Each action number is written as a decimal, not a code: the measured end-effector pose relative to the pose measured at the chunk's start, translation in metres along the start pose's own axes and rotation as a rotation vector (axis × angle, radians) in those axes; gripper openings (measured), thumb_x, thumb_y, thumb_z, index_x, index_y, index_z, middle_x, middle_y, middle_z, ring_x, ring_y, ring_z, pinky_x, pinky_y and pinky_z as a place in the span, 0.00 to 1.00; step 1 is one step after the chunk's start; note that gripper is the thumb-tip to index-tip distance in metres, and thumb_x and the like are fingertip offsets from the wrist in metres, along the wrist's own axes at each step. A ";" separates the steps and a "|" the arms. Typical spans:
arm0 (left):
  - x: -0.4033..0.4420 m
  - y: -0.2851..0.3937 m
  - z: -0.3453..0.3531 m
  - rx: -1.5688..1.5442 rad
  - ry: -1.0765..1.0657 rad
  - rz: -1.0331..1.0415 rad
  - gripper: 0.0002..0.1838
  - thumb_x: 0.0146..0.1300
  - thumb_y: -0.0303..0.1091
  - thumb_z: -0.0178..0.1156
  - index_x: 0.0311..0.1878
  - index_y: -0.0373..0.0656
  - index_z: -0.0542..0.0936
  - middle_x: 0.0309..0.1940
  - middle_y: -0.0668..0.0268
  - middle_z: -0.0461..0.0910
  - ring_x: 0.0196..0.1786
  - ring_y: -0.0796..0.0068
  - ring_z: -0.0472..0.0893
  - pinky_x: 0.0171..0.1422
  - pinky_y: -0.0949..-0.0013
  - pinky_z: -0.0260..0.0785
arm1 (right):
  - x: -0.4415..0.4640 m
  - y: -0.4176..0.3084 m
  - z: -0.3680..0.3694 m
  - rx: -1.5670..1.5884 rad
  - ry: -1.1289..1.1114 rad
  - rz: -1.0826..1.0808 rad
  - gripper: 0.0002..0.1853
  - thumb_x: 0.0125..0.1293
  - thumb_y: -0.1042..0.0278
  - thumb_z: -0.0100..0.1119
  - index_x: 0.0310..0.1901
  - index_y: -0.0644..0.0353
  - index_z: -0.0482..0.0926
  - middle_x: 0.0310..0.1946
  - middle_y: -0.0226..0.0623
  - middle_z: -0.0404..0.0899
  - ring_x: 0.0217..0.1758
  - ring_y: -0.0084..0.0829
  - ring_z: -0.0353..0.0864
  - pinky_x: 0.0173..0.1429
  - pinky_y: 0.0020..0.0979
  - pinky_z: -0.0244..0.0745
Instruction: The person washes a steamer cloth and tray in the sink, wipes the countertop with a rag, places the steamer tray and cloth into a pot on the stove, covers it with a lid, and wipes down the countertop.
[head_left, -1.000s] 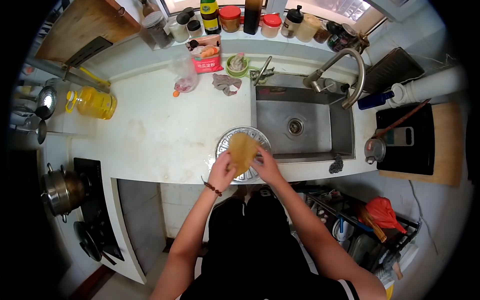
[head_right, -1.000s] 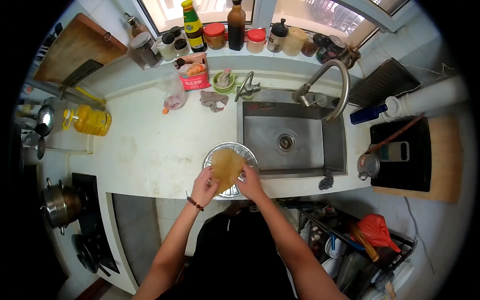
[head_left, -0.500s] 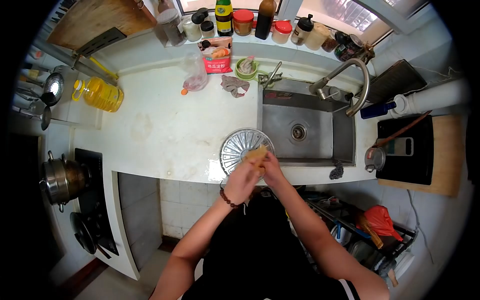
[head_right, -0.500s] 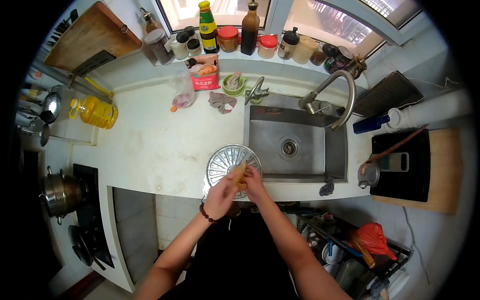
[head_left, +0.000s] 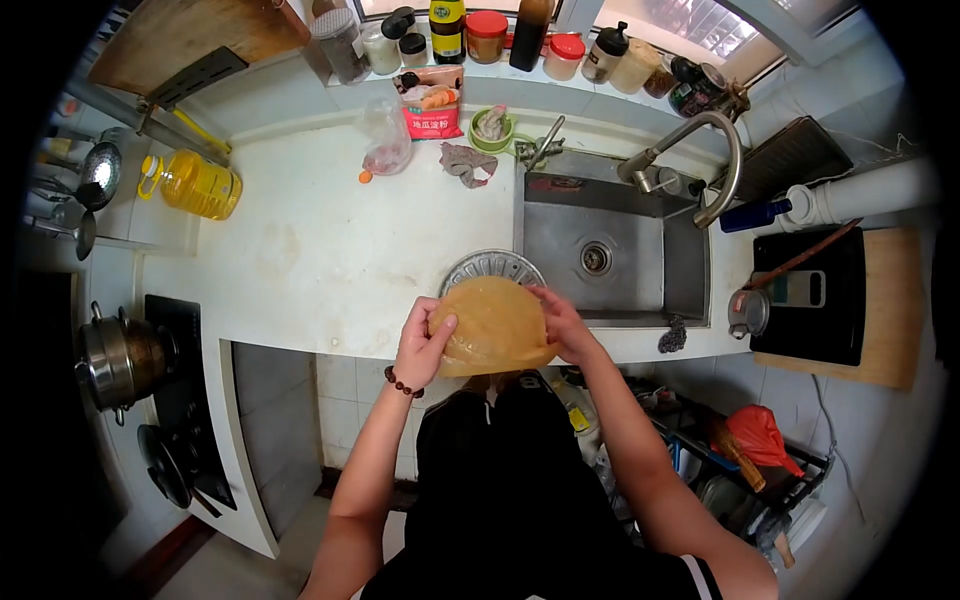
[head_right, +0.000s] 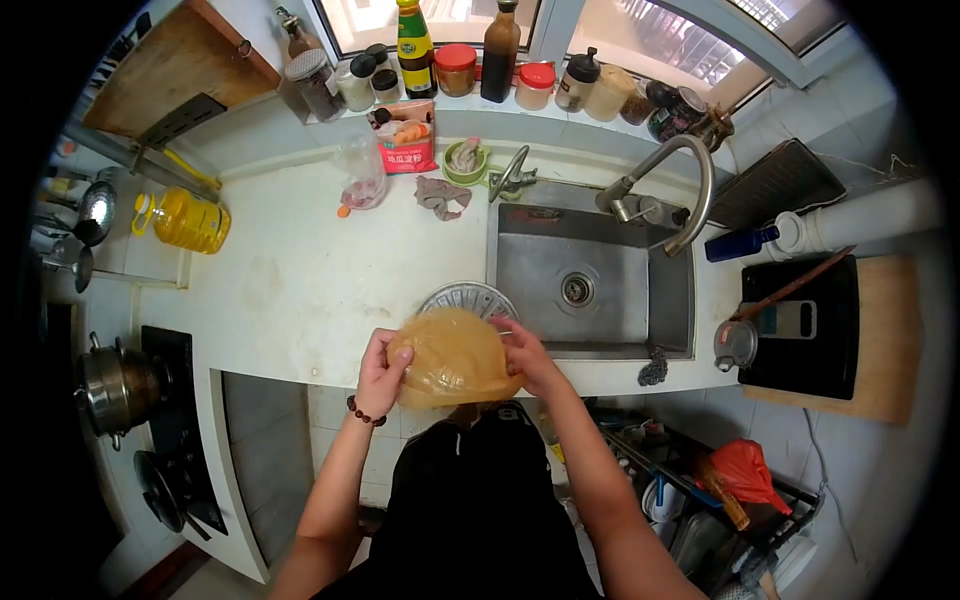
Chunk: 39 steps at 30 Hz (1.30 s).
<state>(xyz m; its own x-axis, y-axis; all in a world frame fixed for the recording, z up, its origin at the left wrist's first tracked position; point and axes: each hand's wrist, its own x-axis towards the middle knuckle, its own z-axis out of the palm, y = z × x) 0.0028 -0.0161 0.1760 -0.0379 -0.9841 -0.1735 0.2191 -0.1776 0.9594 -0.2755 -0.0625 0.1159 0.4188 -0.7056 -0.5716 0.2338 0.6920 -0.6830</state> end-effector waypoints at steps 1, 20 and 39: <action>0.001 -0.002 -0.004 -0.002 0.000 0.000 0.06 0.77 0.28 0.58 0.52 0.39 0.72 0.41 0.70 0.80 0.44 0.86 0.76 0.49 0.77 0.71 | -0.008 -0.008 0.007 -0.201 -0.009 0.117 0.26 0.72 0.64 0.63 0.70 0.54 0.73 0.51 0.30 0.84 0.45 0.20 0.81 0.44 0.24 0.75; 0.017 -0.165 -0.028 1.017 0.278 -0.198 0.35 0.54 0.44 0.77 0.61 0.36 0.76 0.51 0.48 0.80 0.52 0.53 0.82 0.58 0.57 0.77 | 0.090 0.046 -0.041 -1.187 0.708 -0.348 0.34 0.52 0.60 0.78 0.60 0.64 0.79 0.56 0.54 0.81 0.58 0.52 0.81 0.64 0.44 0.76; 0.046 -0.151 0.089 0.429 0.315 -0.409 0.20 0.67 0.41 0.69 0.54 0.38 0.79 0.46 0.62 0.84 0.47 0.70 0.84 0.52 0.66 0.77 | 0.017 -0.023 -0.258 -0.057 0.727 -0.231 0.14 0.71 0.75 0.63 0.56 0.61 0.79 0.46 0.33 0.85 0.42 0.26 0.85 0.41 0.29 0.81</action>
<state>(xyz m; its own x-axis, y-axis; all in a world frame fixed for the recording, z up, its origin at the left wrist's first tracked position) -0.1189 -0.0345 0.0432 0.2655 -0.8012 -0.5362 -0.1620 -0.5854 0.7944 -0.5004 -0.1297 0.0039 -0.3228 -0.7678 -0.5535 0.1916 0.5197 -0.8326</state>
